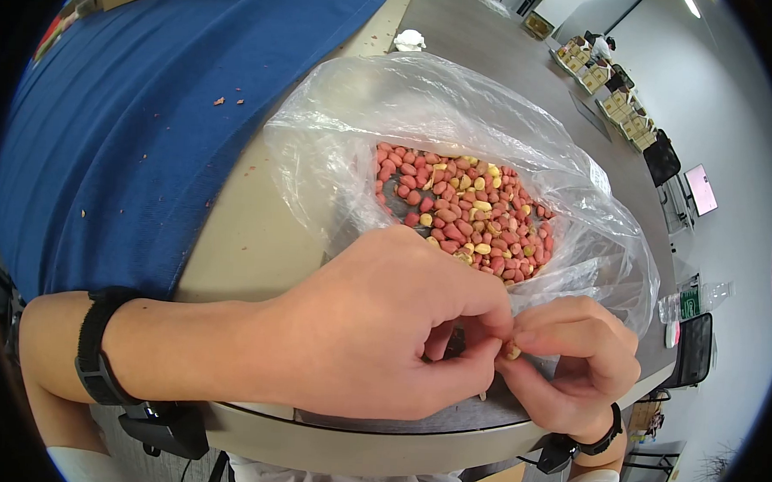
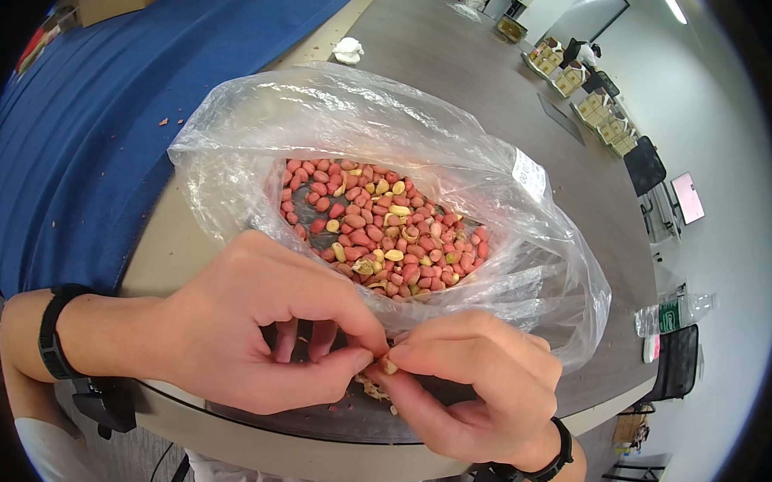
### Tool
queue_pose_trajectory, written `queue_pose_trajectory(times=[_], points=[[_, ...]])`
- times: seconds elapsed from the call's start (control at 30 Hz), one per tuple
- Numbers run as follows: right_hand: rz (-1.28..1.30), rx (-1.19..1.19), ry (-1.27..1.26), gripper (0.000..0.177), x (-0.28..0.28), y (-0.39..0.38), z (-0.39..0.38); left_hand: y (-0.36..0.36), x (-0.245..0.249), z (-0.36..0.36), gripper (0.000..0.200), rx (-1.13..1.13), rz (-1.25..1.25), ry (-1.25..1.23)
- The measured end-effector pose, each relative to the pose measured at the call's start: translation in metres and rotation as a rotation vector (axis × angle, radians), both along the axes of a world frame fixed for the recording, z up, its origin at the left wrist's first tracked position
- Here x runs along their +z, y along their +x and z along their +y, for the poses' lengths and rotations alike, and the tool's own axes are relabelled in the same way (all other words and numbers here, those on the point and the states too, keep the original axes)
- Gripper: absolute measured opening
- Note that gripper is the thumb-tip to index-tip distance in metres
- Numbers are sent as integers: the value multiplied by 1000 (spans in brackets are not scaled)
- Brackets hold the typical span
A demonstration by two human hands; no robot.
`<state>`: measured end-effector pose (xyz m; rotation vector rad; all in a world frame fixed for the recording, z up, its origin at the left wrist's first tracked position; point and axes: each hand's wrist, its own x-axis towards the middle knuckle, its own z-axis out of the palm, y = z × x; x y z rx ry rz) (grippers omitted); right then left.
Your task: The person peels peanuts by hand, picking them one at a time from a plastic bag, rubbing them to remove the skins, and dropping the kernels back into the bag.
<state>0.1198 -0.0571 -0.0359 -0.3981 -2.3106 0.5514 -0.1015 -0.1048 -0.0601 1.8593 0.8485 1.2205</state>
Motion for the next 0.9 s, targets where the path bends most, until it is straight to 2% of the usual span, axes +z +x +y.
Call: queue_pose_trajectory(times=[0.37, 0.63, 0.9], points=[[-56, 31, 61, 28, 0, 3, 2, -2, -2, 4, 7, -59, 48, 40], [-57, 60, 66, 29, -1, 4, 1, 1, -6, 2, 8, -7, 30, 194], [-19, 39, 5, 29, -1, 2, -1, -1, -4, 2, 7, -16, 15, 147]])
